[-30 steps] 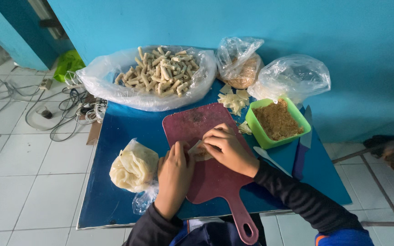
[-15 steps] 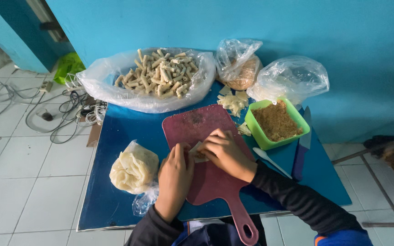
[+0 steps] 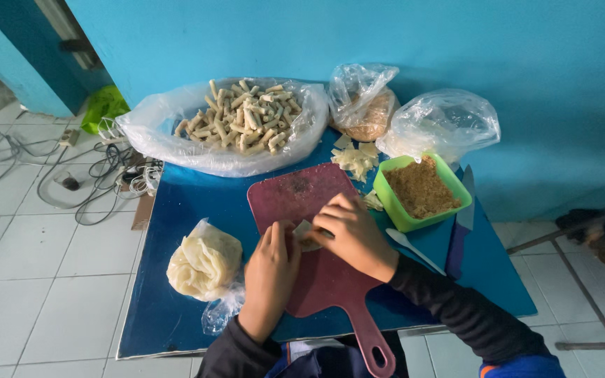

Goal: The person takes thin pastry wrapper sheets, places a portion of brown filling from a green container onto each wrapper, then folds and rolls the wrapper by hand on a paddle-shaped cutting board. Finished rolls are added to a large bowl already holding many rolled items, and the person repeats the wrapping cycle.

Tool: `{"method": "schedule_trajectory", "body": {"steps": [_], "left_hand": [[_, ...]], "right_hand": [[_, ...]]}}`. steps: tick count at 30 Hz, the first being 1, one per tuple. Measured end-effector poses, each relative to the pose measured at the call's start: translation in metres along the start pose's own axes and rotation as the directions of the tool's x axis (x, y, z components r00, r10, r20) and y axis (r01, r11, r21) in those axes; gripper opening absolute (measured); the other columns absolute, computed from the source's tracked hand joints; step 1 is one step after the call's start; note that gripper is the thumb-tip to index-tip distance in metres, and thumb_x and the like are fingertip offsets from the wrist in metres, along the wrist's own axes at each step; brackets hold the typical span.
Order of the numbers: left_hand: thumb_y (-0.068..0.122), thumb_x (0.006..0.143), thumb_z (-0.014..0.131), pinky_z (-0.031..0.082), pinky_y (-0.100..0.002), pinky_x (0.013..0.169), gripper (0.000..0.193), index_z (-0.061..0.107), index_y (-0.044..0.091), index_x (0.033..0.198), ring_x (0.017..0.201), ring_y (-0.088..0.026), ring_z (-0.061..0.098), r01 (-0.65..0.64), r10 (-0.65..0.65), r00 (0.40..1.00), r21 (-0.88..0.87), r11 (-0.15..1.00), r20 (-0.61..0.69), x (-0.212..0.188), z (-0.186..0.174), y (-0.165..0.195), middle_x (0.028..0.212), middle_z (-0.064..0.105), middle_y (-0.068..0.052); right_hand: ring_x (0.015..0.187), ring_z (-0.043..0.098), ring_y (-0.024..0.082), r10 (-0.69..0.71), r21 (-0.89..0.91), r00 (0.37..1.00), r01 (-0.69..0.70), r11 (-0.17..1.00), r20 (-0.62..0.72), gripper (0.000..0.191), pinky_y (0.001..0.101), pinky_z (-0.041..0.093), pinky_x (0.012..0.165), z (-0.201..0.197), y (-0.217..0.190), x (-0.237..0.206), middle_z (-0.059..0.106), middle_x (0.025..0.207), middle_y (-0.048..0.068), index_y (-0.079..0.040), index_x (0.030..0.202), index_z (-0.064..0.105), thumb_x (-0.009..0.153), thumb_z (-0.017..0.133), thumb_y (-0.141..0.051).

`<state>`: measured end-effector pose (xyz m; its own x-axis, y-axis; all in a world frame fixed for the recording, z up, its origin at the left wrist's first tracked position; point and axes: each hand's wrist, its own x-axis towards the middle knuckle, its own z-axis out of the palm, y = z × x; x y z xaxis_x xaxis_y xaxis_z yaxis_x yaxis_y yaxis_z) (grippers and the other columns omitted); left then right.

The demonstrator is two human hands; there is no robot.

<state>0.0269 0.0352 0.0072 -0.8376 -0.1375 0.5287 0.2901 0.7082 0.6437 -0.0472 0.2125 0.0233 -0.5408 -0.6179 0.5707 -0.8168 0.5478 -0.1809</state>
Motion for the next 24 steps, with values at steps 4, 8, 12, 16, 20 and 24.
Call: {"method": "schedule_trajectory", "body": {"steps": [4, 8, 12, 16, 20, 24], "left_hand": [[0.02, 0.096, 0.063, 0.056, -0.044, 0.065, 0.016, 0.06, 0.009, 0.106, 0.085, -0.034, 0.07, 0.067, -0.068, 0.995, 0.014, 0.998, 0.076, -0.001, 0.006, -0.002, 0.095, 0.071, -0.011], [0.017, 0.098, 0.062, 0.055, -0.043, 0.067, 0.014, 0.061, 0.009, 0.109, 0.089, -0.033, 0.07, 0.04, -0.044, 0.994, 0.039, 0.998, 0.102, -0.002, 0.008, -0.007, 0.095, 0.071, -0.01], [0.017, 0.094, 0.065, 0.055, -0.041, 0.069, 0.018, 0.061, 0.009, 0.109, 0.091, -0.03, 0.069, -0.021, 0.015, 0.994, 0.059, 0.998, 0.109, -0.002, 0.008, -0.006, 0.095, 0.07, -0.009], [0.018, 0.09, 0.068, 0.056, -0.04, 0.069, 0.021, 0.063, 0.01, 0.109, 0.089, -0.028, 0.068, -0.074, 0.061, 0.993, 0.136, 0.988, 0.097, -0.001, 0.008, -0.003, 0.095, 0.069, -0.007], [0.02, 0.09, 0.07, 0.055, -0.04, 0.069, 0.023, 0.063, 0.01, 0.11, 0.088, -0.027, 0.068, -0.092, 0.081, 0.993, 0.144, 0.985, 0.081, 0.0, 0.008, -0.001, 0.095, 0.069, -0.006], [0.022, 0.09, 0.07, 0.055, -0.04, 0.07, 0.021, 0.062, 0.011, 0.107, 0.088, -0.026, 0.069, -0.08, 0.067, 0.994, 0.162, 0.983, 0.087, 0.001, 0.009, -0.001, 0.094, 0.069, -0.005]], "right_hand": [[0.09, 0.062, 0.027, 0.147, -0.116, 0.987, -0.139, 0.983, 0.067, 0.013, 0.0435, 0.047, 0.08, -0.007, 0.006, -0.006, 0.068, 0.086, 0.004, -0.01, 0.085, 0.069, 0.08, 0.079, -0.015], [0.085, 0.062, 0.029, 0.222, 0.004, 0.957, -0.227, 0.974, 0.184, 0.017, 0.043, 0.048, 0.079, -0.007, 0.012, -0.014, 0.067, 0.082, 0.005, -0.008, 0.081, 0.066, 0.076, 0.081, -0.016], [0.084, 0.063, 0.029, 0.216, 0.084, 0.957, -0.235, 0.968, 0.195, 0.014, 0.0413, 0.049, 0.078, -0.002, 0.014, -0.014, 0.068, 0.082, 0.006, -0.009, 0.081, 0.065, 0.078, 0.079, -0.012], [0.08, 0.069, 0.026, 0.223, 0.219, 0.947, -0.274, 0.936, 0.232, 0.016, 0.0398, 0.049, 0.082, -0.003, 0.012, -0.012, 0.07, 0.082, 0.006, -0.006, 0.087, 0.061, 0.082, 0.076, -0.01], [0.081, 0.069, 0.026, 0.24, 0.322, 0.942, -0.309, 0.895, 0.235, 0.019, 0.0367, 0.053, 0.072, -0.004, 0.008, -0.009, 0.07, 0.083, 0.008, -0.005, 0.096, 0.058, 0.083, 0.073, -0.007], [0.077, 0.07, 0.019, 0.307, 0.476, 0.898, -0.43, 0.767, 0.316, 0.021, 0.0326, 0.055, 0.069, -0.001, 0.008, -0.001, 0.069, 0.083, 0.01, -0.003, 0.103, 0.058, 0.087, 0.071, -0.007]]}}
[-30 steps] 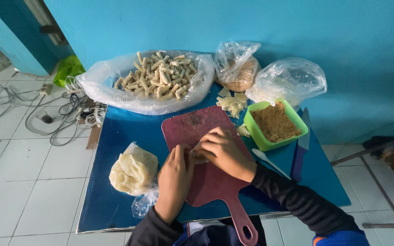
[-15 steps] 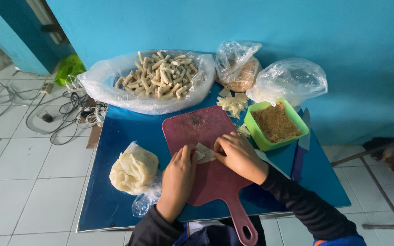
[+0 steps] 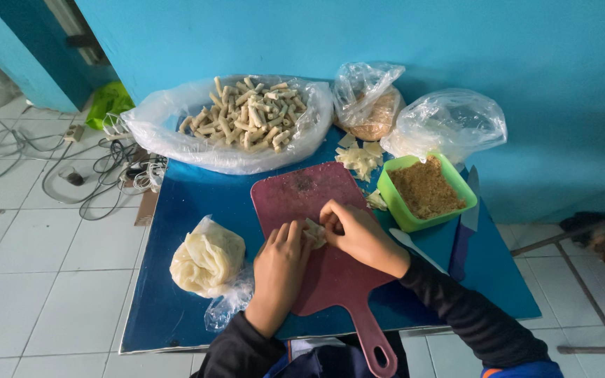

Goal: The person takes thin pastry wrapper sheets, places a portion of brown filling from a green container onto each wrapper, then folds and rolls the wrapper by hand on a paddle-shaped cutting board. Finished rolls are added to a large bowl already holding many rolled items, and the person repeats the wrapping cycle.

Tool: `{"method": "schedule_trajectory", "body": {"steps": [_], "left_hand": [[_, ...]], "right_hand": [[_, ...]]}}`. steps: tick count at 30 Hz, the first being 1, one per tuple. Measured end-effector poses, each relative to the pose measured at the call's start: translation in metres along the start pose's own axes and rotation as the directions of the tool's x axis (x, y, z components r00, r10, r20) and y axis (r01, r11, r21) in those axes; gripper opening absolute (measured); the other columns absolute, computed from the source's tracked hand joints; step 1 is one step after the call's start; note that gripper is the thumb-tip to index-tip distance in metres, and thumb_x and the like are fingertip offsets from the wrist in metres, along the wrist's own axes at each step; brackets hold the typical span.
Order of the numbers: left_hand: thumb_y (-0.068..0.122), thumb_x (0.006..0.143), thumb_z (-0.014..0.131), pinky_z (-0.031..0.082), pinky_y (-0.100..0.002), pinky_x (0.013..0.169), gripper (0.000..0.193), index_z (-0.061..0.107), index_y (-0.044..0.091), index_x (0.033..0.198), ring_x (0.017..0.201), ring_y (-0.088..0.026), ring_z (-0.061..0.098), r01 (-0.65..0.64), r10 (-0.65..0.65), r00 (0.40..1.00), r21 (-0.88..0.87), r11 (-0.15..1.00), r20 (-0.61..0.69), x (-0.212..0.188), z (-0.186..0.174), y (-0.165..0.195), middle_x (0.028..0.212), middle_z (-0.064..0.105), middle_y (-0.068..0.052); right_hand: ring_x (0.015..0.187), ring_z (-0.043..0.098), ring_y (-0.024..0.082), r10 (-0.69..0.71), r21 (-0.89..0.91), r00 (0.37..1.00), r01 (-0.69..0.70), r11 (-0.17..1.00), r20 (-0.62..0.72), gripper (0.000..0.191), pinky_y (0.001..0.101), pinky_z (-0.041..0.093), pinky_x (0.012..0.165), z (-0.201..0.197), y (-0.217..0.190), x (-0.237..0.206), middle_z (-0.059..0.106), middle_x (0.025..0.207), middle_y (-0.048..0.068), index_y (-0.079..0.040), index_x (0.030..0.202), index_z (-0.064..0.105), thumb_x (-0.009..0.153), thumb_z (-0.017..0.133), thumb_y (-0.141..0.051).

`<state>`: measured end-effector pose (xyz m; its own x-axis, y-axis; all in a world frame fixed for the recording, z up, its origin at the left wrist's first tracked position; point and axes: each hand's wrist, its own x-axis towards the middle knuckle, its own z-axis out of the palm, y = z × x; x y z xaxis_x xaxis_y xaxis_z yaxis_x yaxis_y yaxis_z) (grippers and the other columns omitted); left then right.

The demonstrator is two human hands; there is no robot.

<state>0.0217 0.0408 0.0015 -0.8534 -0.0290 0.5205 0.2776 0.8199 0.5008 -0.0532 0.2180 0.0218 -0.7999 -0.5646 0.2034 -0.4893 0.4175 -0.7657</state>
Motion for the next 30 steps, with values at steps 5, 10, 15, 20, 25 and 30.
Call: {"method": "schedule_trajectory", "body": {"steps": [5, 10, 15, 20, 25, 30], "left_hand": [[0.022, 0.089, 0.07, 0.055, -0.04, 0.07, 0.024, 0.063, 0.011, 0.108, 0.089, -0.027, 0.069, 0.027, -0.027, 1.0, -0.021, 0.999, -0.006, 0.001, 0.002, -0.001, 0.095, 0.069, -0.005], [0.023, 0.091, 0.069, 0.056, -0.042, 0.068, 0.022, 0.061, 0.01, 0.106, 0.09, -0.031, 0.07, 0.059, -0.058, 0.998, -0.084, 0.995, 0.014, -0.001, 0.002, -0.005, 0.095, 0.071, -0.009], [0.015, 0.095, 0.063, 0.056, -0.044, 0.068, 0.014, 0.062, 0.009, 0.108, 0.087, -0.033, 0.071, 0.079, -0.07, 0.996, -0.188, 0.979, 0.054, -0.005, -0.005, -0.009, 0.095, 0.073, -0.011], [0.011, 0.09, 0.064, 0.054, -0.044, 0.075, 0.021, 0.061, 0.007, 0.11, 0.09, -0.032, 0.067, -0.112, 0.122, 0.989, -0.122, 0.986, 0.081, -0.002, -0.02, -0.015, 0.095, 0.069, -0.01], [0.016, 0.088, 0.068, 0.051, -0.041, 0.076, 0.019, 0.065, 0.01, 0.106, 0.089, -0.028, 0.065, -0.276, 0.283, 0.948, -0.067, 0.959, 0.147, 0.004, -0.031, -0.019, 0.097, 0.069, -0.005], [0.018, 0.088, 0.065, 0.05, -0.039, 0.074, 0.014, 0.067, 0.012, 0.101, 0.089, -0.023, 0.066, -0.406, 0.397, 0.91, 0.065, 0.912, 0.115, 0.007, -0.029, -0.018, 0.099, 0.068, -0.003]], "right_hand": [[0.085, 0.074, 0.014, 0.014, 0.095, 0.999, -0.018, 0.995, 0.034, 0.017, 0.0296, 0.057, 0.074, 0.003, -0.002, 0.001, 0.074, 0.09, 0.009, -0.003, 0.106, 0.062, 0.094, 0.071, -0.011], [0.089, 0.076, 0.019, -0.041, -0.022, 0.999, 0.041, 0.999, 0.001, 0.012, 0.0312, 0.056, 0.075, 0.003, -0.004, -0.001, 0.076, 0.094, 0.009, -0.002, 0.104, 0.067, 0.093, 0.068, -0.008], [0.096, 0.072, 0.027, -0.292, -0.2, 0.956, 0.282, 0.938, -0.021, 0.013, 0.0381, 0.052, 0.089, 0.004, -0.003, -0.005, 0.075, 0.097, 0.009, -0.005, 0.099, 0.072, 0.086, 0.071, -0.004], [0.098, 0.066, 0.029, -0.402, -0.301, 0.916, 0.387, 0.872, 0.011, 0.016, 0.0396, 0.05, 0.088, 0.005, 0.001, -0.007, 0.072, 0.099, 0.006, -0.006, 0.1, 0.073, 0.085, 0.072, -0.002], [0.1, 0.062, 0.029, -0.462, -0.312, 0.884, 0.461, 0.831, 0.073, 0.022, 0.0392, 0.051, 0.087, 0.0, 0.004, -0.003, 0.07, 0.104, 0.008, -0.003, 0.105, 0.072, 0.083, 0.072, -0.002], [0.103, 0.062, 0.027, -0.444, -0.275, 0.889, 0.457, 0.846, 0.113, 0.019, 0.0374, 0.052, 0.09, -0.004, 0.005, -0.002, 0.069, 0.102, 0.006, -0.005, 0.103, 0.071, 0.084, 0.072, -0.002]]}}
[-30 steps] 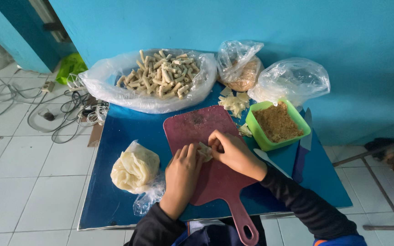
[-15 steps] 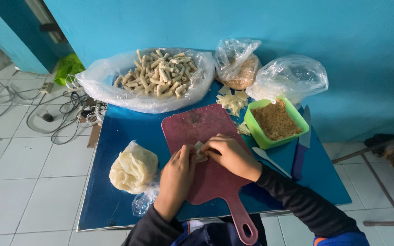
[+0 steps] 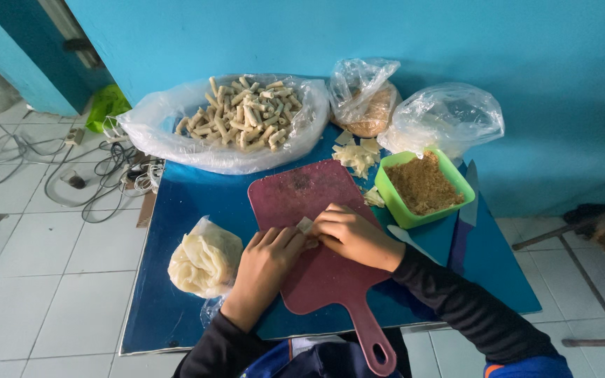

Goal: The person takes thin pastry wrapper sheets, places a portion of brown filling from a green container onto each wrapper, then folds and rolls the wrapper by hand on a paddle-shaped cutting board. Finished rolls are added to a large bowl already holding many rolled items, and the person repeats the wrapping cycle.

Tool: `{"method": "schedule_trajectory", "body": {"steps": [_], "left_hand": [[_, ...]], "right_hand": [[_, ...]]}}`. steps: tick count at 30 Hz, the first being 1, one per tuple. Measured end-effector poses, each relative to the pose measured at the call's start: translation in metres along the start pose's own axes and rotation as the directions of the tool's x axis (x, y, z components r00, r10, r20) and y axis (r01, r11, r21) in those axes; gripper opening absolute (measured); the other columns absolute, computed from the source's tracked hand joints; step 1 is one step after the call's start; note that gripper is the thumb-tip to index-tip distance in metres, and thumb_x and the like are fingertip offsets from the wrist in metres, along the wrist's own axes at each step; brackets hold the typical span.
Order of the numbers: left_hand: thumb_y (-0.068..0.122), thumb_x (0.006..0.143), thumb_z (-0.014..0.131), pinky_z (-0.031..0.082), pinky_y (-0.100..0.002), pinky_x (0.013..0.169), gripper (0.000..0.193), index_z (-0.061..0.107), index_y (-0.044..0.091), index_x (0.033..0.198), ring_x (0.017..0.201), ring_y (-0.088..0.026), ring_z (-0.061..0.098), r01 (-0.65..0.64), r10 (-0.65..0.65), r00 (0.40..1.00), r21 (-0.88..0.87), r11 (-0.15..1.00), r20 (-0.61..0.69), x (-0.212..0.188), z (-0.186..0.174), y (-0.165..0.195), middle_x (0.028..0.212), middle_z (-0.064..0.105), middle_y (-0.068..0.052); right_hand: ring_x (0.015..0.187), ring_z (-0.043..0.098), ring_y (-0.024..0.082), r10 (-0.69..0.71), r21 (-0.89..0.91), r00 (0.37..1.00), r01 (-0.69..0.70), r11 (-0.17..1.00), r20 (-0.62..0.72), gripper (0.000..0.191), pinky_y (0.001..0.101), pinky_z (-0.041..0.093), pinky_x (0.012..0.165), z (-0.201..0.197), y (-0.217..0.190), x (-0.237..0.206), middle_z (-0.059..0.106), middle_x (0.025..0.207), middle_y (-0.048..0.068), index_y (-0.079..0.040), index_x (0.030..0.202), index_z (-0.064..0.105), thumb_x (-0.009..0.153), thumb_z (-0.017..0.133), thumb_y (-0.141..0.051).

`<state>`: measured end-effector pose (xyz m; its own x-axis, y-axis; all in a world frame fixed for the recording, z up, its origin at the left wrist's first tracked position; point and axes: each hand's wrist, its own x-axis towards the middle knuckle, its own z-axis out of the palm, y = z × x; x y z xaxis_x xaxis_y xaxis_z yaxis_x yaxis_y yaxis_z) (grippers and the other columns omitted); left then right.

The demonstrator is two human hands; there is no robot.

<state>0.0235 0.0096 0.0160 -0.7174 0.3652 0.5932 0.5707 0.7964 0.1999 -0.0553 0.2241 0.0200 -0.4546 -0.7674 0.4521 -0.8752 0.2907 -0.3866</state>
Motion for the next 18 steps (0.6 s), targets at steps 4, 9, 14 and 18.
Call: {"method": "schedule_trajectory", "body": {"steps": [4, 9, 14, 18], "left_hand": [[0.014, 0.086, 0.063, 0.052, -0.038, 0.076, 0.02, 0.065, 0.01, 0.105, 0.091, -0.025, 0.065, -0.04, 0.039, 0.999, -0.036, 0.999, -0.027, 0.0, 0.005, -0.005, 0.103, 0.067, -0.005], [0.014, 0.092, 0.065, 0.053, -0.041, 0.075, 0.01, 0.062, 0.009, 0.101, 0.088, -0.028, 0.068, 0.136, -0.134, 0.991, -0.157, 0.978, 0.025, 0.002, 0.016, -0.012, 0.093, 0.068, -0.007], [0.014, 0.096, 0.065, 0.054, -0.043, 0.072, 0.01, 0.06, 0.008, 0.101, 0.084, -0.032, 0.07, 0.233, -0.243, 0.97, -0.298, 0.926, 0.006, 0.006, 0.021, -0.013, 0.091, 0.071, -0.011], [0.017, 0.088, 0.071, 0.056, -0.041, 0.065, 0.019, 0.065, 0.007, 0.104, 0.078, -0.033, 0.072, 0.276, -0.294, 0.956, -0.385, 0.881, 0.015, 0.007, 0.017, -0.009, 0.088, 0.071, -0.013]], "right_hand": [[0.107, 0.059, 0.028, -0.072, -0.015, 0.997, 0.071, 0.997, -0.019, 0.02, 0.0382, 0.051, 0.092, -0.004, -0.001, 0.0, 0.068, 0.104, 0.006, -0.006, 0.097, 0.07, 0.078, 0.077, -0.008], [0.106, 0.058, 0.028, -0.05, 0.007, 0.999, 0.05, 0.999, -0.015, 0.028, 0.0401, 0.049, 0.093, -0.003, 0.0, 0.002, 0.066, 0.102, 0.006, -0.005, 0.1, 0.069, 0.08, 0.083, -0.018], [0.105, 0.062, 0.024, 0.095, 0.096, 0.995, -0.094, 0.991, -0.004, 0.011, 0.0363, 0.051, 0.091, 0.003, 0.01, 0.004, 0.071, 0.097, 0.003, -0.009, 0.098, 0.073, 0.087, 0.075, -0.011], [0.1, 0.064, 0.024, 0.132, 0.136, 0.991, -0.132, 0.982, 0.01, 0.01, 0.037, 0.052, 0.089, 0.005, 0.018, 0.006, 0.073, 0.097, 0.004, -0.007, 0.096, 0.072, 0.087, 0.075, -0.01]]}}
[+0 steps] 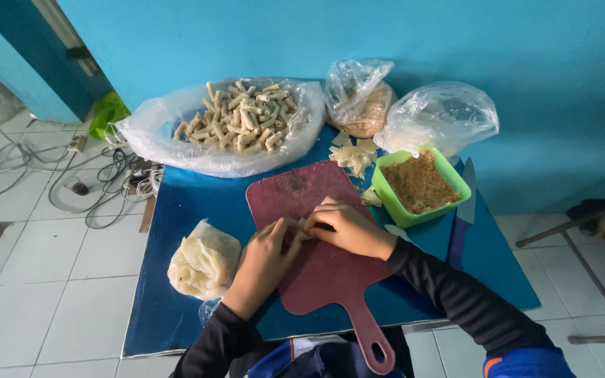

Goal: The person takes thin pastry wrapper sheets, places a portion of brown filling from a green container onto each wrapper, then folds and rolls the wrapper by hand on a paddle-shaped cutting board. Finished rolls are added to a large bowl already holding many rolled items, and the person repeats the wrapping cycle.

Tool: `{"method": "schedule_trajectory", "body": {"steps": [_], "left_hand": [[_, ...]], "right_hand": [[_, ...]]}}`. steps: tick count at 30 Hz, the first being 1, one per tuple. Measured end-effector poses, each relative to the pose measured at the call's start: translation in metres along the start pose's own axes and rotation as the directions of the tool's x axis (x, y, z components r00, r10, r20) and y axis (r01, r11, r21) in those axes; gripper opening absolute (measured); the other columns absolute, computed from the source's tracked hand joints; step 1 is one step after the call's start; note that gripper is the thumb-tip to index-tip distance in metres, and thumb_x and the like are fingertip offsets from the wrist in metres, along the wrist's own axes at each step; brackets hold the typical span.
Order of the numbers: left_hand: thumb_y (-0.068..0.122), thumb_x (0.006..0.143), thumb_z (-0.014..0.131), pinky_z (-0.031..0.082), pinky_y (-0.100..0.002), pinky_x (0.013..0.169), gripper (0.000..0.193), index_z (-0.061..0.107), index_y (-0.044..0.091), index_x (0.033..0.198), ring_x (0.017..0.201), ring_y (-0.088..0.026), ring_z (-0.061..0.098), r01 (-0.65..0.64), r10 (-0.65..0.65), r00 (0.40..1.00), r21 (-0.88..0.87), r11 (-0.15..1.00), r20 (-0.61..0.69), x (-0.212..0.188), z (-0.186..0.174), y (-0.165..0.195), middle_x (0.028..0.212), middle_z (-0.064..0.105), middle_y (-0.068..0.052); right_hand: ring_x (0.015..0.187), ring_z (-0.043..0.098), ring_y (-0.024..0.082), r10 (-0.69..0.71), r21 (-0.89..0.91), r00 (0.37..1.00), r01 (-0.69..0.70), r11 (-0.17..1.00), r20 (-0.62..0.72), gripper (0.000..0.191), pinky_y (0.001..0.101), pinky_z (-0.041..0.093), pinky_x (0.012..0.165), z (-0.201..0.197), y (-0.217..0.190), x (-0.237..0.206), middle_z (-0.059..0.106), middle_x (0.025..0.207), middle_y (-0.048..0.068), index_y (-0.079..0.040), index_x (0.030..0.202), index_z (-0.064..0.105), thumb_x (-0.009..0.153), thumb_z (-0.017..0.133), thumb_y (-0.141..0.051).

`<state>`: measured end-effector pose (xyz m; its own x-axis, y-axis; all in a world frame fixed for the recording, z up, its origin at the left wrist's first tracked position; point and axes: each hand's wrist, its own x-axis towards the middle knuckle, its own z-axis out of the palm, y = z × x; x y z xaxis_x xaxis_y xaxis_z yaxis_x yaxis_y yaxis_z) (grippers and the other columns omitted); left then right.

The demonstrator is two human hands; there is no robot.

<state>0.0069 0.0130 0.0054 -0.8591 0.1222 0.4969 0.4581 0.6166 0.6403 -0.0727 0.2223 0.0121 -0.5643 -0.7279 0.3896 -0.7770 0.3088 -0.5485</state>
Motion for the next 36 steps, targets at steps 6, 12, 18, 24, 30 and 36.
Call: {"method": "schedule_trajectory", "body": {"steps": [6, 12, 18, 24, 30, 36], "left_hand": [[0.018, 0.091, 0.071, 0.056, -0.041, 0.066, 0.015, 0.068, 0.008, 0.102, 0.082, -0.033, 0.071, 0.05, -0.05, 0.999, 0.004, 0.999, 0.019, 0.004, -0.002, 0.004, 0.095, 0.072, -0.011], [0.014, 0.087, 0.069, 0.054, -0.042, 0.073, 0.011, 0.07, 0.012, 0.097, 0.09, -0.032, 0.068, -0.064, 0.072, 0.996, 0.146, 0.987, -0.052, 0.004, 0.002, 0.003, 0.095, 0.069, -0.009], [0.013, 0.089, 0.067, 0.056, -0.039, 0.076, 0.015, 0.069, 0.01, 0.104, 0.091, -0.028, 0.069, -0.18, 0.172, 0.984, 0.245, 0.953, 0.052, -0.002, 0.001, 0.0, 0.099, 0.07, -0.006], [0.018, 0.087, 0.07, 0.054, -0.039, 0.08, 0.019, 0.069, 0.009, 0.103, 0.094, -0.028, 0.066, -0.243, 0.243, 0.969, 0.262, 0.934, 0.033, -0.005, -0.002, -0.003, 0.1, 0.068, -0.006], [0.018, 0.09, 0.069, 0.05, -0.039, 0.076, 0.015, 0.07, 0.011, 0.103, 0.088, -0.026, 0.063, -0.229, 0.239, 0.971, 0.383, 0.895, 0.02, -0.002, 0.006, -0.005, 0.096, 0.066, -0.004], [0.014, 0.088, 0.067, 0.052, -0.037, 0.078, 0.015, 0.068, 0.011, 0.103, 0.089, -0.025, 0.063, -0.194, 0.217, 0.976, 0.369, 0.909, -0.022, -0.001, 0.009, -0.005, 0.098, 0.065, -0.005]], "right_hand": [[0.095, 0.064, 0.025, 0.071, 0.029, 0.997, -0.071, 0.997, 0.012, 0.013, 0.0379, 0.051, 0.084, -0.001, -0.002, 0.002, 0.072, 0.092, 0.005, -0.006, 0.097, 0.07, 0.086, 0.076, -0.01], [0.096, 0.06, 0.027, -0.066, -0.166, 0.995, 0.053, 0.985, -0.069, 0.014, 0.0398, 0.047, 0.088, 0.003, -0.009, 0.0, 0.065, 0.092, 0.006, -0.007, 0.093, 0.066, 0.083, 0.076, -0.008], [0.104, 0.059, 0.025, -0.189, -0.35, 0.98, 0.154, 0.924, -0.068, 0.013, 0.0413, 0.046, 0.091, 0.007, -0.014, -0.012, 0.065, 0.099, 0.003, -0.007, 0.097, 0.067, 0.087, 0.075, -0.009], [0.107, 0.058, 0.028, -0.22, -0.379, 0.973, 0.18, 0.908, -0.064, 0.024, 0.043, 0.045, 0.09, 0.008, -0.012, -0.012, 0.064, 0.103, 0.007, -0.006, 0.1, 0.064, 0.083, 0.078, -0.014], [0.106, 0.059, 0.027, -0.189, -0.373, 0.978, 0.144, 0.917, -0.089, 0.02, 0.0426, 0.045, 0.088, 0.01, -0.01, -0.009, 0.065, 0.103, 0.005, -0.007, 0.102, 0.064, 0.086, 0.075, -0.011], [0.106, 0.058, 0.028, -0.172, -0.402, 0.978, 0.113, 0.909, -0.114, 0.017, 0.0426, 0.045, 0.09, 0.013, -0.009, -0.007, 0.064, 0.101, 0.006, -0.006, 0.101, 0.065, 0.087, 0.075, -0.01]]}}
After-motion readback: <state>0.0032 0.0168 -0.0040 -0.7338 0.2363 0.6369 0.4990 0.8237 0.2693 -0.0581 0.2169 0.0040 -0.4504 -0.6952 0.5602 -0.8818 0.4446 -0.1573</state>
